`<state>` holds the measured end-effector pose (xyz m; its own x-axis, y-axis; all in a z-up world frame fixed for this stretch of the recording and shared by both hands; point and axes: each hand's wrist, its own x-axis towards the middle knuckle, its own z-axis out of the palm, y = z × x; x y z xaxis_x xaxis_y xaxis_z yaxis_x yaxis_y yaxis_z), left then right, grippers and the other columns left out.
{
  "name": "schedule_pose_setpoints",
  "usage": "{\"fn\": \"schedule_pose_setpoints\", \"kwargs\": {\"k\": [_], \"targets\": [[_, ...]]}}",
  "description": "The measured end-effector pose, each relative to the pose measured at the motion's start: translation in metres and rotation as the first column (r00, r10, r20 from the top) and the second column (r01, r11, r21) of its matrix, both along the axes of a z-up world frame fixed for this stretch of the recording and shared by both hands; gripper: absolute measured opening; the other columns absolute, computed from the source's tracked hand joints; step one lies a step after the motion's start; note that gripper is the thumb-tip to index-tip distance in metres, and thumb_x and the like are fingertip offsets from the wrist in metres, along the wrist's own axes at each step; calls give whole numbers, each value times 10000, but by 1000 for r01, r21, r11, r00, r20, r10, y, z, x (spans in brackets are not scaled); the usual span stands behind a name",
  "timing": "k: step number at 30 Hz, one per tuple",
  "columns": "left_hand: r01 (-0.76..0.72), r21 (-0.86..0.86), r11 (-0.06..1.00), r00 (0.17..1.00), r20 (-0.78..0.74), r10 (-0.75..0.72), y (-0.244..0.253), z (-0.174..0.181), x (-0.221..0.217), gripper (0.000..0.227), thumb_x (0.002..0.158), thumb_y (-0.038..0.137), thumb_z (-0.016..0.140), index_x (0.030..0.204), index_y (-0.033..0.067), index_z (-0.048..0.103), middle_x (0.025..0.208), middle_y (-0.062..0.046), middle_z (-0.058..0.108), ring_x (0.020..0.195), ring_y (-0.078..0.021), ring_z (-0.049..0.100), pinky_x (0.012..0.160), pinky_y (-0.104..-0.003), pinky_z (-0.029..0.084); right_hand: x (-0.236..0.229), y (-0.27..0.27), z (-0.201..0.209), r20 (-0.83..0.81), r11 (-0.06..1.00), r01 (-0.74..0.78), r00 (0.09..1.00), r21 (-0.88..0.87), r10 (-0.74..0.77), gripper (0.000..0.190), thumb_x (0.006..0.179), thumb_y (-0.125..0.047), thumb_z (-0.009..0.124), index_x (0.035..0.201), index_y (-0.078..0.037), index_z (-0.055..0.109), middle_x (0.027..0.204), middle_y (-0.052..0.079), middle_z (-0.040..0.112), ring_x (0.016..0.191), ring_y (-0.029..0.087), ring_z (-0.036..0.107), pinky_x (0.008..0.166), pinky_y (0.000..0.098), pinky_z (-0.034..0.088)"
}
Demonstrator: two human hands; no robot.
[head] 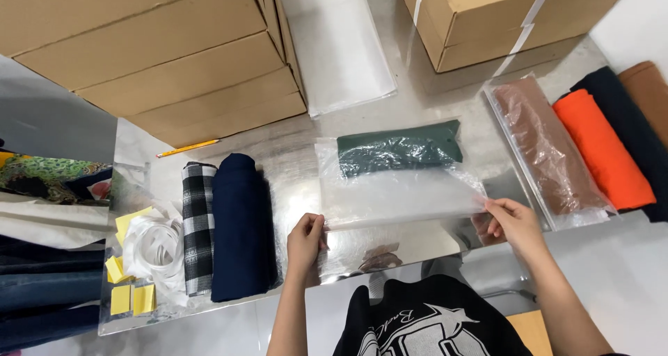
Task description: The person wraps folded clothes in clear plastic bags on a table. They first wrap a brown folded item, then a green folded item, smoothing the plastic and folding the edges to secure the contents.
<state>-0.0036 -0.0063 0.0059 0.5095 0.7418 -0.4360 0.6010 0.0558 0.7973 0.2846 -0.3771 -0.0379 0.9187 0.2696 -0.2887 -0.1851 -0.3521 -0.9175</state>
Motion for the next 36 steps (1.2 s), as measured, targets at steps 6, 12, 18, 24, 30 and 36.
{"fn": "schedule_pose_setpoints", "kwargs": {"k": [6,12,18,24,30,36], "targets": [[12,33,999,999,45,-13,-8,-2,-11,211,1028,256,683,917,99,769,579,-85,665,523,-216,658,621,-326,529,-21,-5,34,101,998,-55,993,-12,56,170,986,-62,735,967,104,764,1239,225,725,490,212,616,435,271,488],[122,137,983,991,44,-129,-27,16,-34,103,900,133,725,837,54,744,963,-160,832,791,-353,764,748,-452,594,-10,-30,5,193,882,-121,954,-456,231,315,953,-380,845,974,-68,888,1218,51,766,837,297,744,798,406,566],[149,307,940,989,-26,-148,-19,27,-30,306,986,391,705,875,131,587,1051,-31,569,768,-166,596,760,-337,493,-31,3,64,302,812,-28,920,-583,248,274,976,-429,766,1103,-186,785,1165,39,657,803,209,628,886,377,484],[180,807,563,964,-31,-264,-72,19,51,609,933,270,789,1406,-60,594,1470,-367,549,1407,-570,467,1164,-617,401,-70,101,60,706,886,-263,537,-381,463,106,929,-168,770,1030,-199,780,1196,-1,737,1153,254,728,999,397,558],[210,538,816,959,-277,-64,-71,15,74,850,1033,451,644,1695,95,248,1705,-366,188,1607,-536,84,1274,-679,61,-69,133,70,719,901,-79,575,-426,391,427,974,-211,712,1397,-192,658,1608,153,490,1519,441,406,1194,656,329],[92,491,866,995,-17,-96,-43,-4,76,704,1028,308,683,1621,51,403,1654,-333,338,1575,-507,249,1275,-632,218,-58,97,66,500,822,-120,742,-557,447,643,1030,-266,634,1642,-212,442,1715,278,319,1581,491,286,1224,695,253]]}}
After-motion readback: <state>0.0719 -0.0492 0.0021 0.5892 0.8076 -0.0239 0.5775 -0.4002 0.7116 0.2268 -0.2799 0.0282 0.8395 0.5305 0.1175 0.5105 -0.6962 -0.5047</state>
